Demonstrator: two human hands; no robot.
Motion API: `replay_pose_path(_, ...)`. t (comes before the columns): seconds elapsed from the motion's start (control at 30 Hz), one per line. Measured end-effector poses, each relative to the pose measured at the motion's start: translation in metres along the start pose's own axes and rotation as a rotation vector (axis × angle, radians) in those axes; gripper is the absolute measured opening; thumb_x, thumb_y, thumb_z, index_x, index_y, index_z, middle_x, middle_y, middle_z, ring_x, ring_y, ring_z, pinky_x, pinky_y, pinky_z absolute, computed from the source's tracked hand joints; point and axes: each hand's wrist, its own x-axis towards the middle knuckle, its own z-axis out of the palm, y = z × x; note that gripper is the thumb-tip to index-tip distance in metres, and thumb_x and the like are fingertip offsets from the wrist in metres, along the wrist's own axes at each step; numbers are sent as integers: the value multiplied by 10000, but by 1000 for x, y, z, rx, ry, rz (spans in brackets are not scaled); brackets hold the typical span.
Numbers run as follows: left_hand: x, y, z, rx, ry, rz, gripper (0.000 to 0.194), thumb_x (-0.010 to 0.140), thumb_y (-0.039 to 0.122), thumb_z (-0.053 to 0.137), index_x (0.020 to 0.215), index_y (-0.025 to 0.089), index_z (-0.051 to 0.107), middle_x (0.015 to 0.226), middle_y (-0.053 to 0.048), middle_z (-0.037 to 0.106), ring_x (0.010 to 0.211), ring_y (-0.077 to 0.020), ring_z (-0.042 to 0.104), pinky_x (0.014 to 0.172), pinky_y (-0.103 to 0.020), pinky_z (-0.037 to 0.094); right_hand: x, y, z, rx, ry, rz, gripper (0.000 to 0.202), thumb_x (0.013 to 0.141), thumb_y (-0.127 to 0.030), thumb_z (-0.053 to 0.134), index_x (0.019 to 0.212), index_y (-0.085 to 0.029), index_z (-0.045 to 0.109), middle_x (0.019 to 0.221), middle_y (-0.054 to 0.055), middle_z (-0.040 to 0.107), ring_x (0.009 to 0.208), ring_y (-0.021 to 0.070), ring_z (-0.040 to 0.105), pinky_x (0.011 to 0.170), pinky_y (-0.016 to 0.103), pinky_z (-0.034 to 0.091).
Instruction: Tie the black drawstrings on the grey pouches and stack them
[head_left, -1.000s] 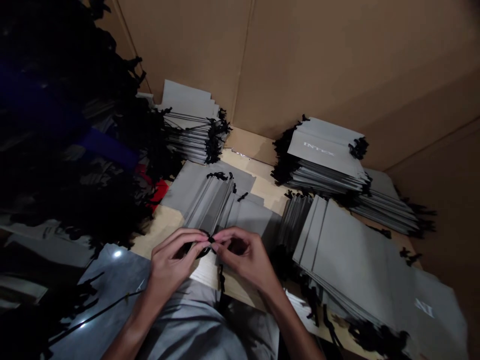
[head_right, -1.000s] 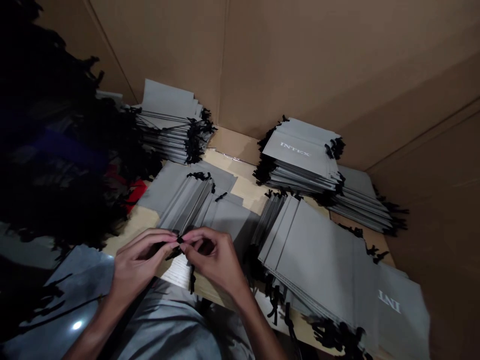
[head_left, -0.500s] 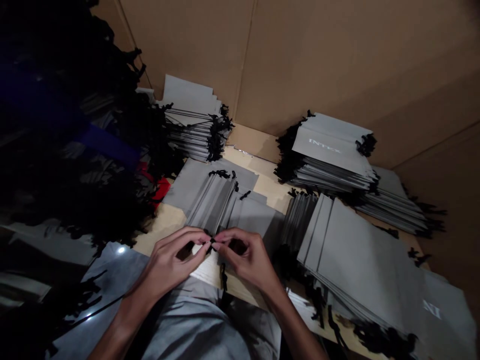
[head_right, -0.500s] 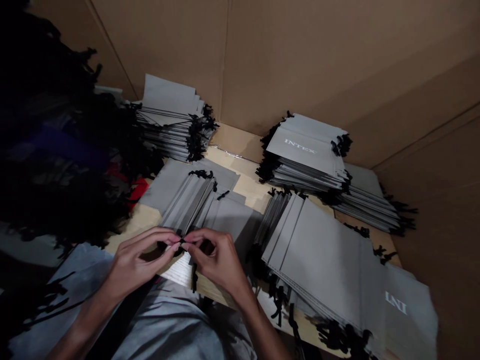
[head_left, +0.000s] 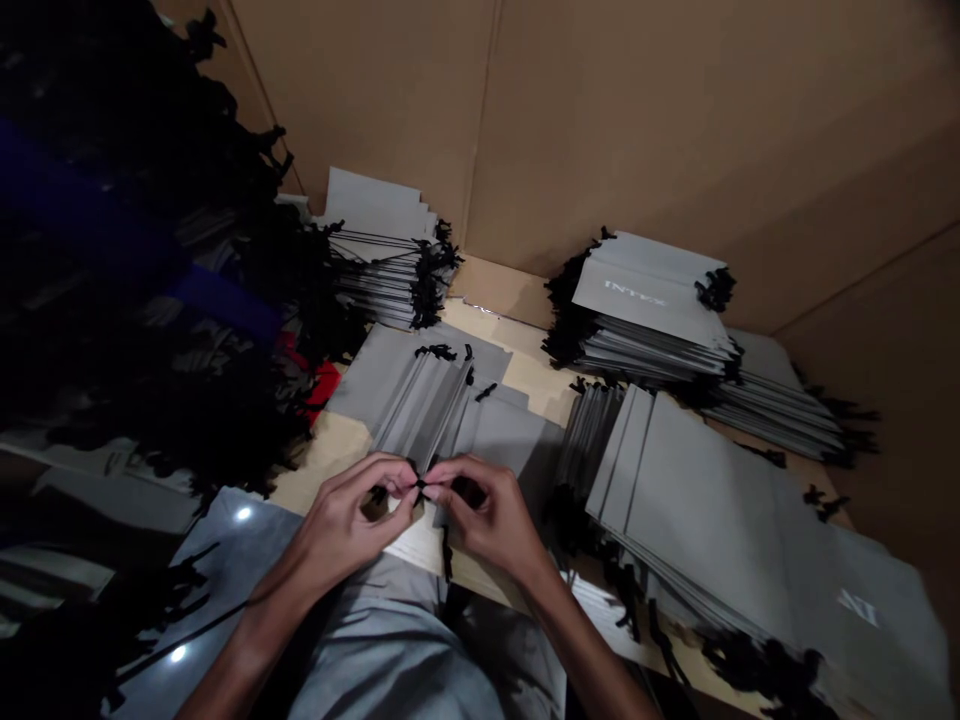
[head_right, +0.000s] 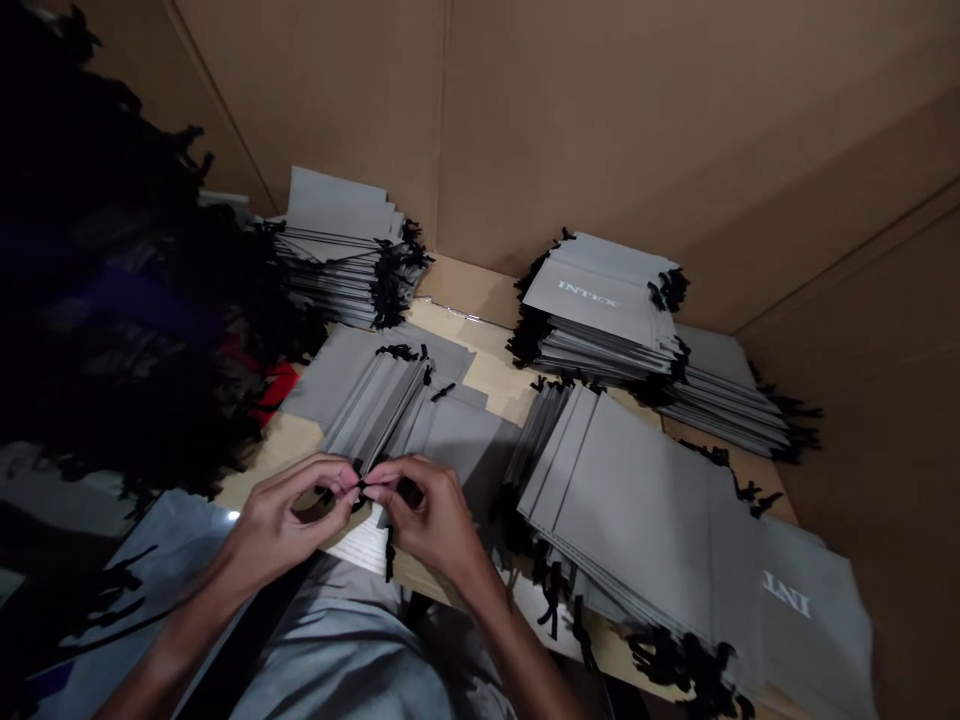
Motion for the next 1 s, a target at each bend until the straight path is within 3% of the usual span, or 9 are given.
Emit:
replay_pose_path(0.27,0,1,1,93,-60,-15,177,897,81,606,974,229,662,843,29,707,727,-124,703,729,-210,576,5,-6,-2,-54,-98,-10,173,1026,-393,784,1083,-245,852,980,34,841,904,194,770,805,273,554)
replay_pose_path(0.37,1,0,-2,94,-103,-58,184,869,80,600,954,231,665,832,33,699,731,-129,699,733,-219,566,8,-9,-7,-125,-161,-43,114,1036,-300,759,1106,-253,837,989,24,836,899,192,759,823,287,560)
replay_pose_path(0.5,3,-1,-7,-46,-198,-210,135,854,129,625,931,224,681,819,31,685,715,-133,672,689,-215,545,8,-17,-17,-360,-241,-205,178,1048,-184,701,1173,-258,804,1093,40,824,1013,215,740,914,333,557)
replay_pose_path(0.73,13,0,-16,-190,-295,-302,87,810,176,626,869,207,682,763,45,640,679,-119,596,638,-197,500,14,-33,-22,-757,-304,-430,107,1078,-228,679,1127,-203,771,1094,58,816,949,224,708,735,338,490)
replay_pose_path(1.0,17,-2,-18,-260,-339,-347,89,778,186,622,848,196,675,760,36,630,676,-124,573,639,-217,494,20,-38,-25,-735,-329,-479,120,1067,-243,680,1148,-227,767,1064,41,821,911,212,702,726,333,475)
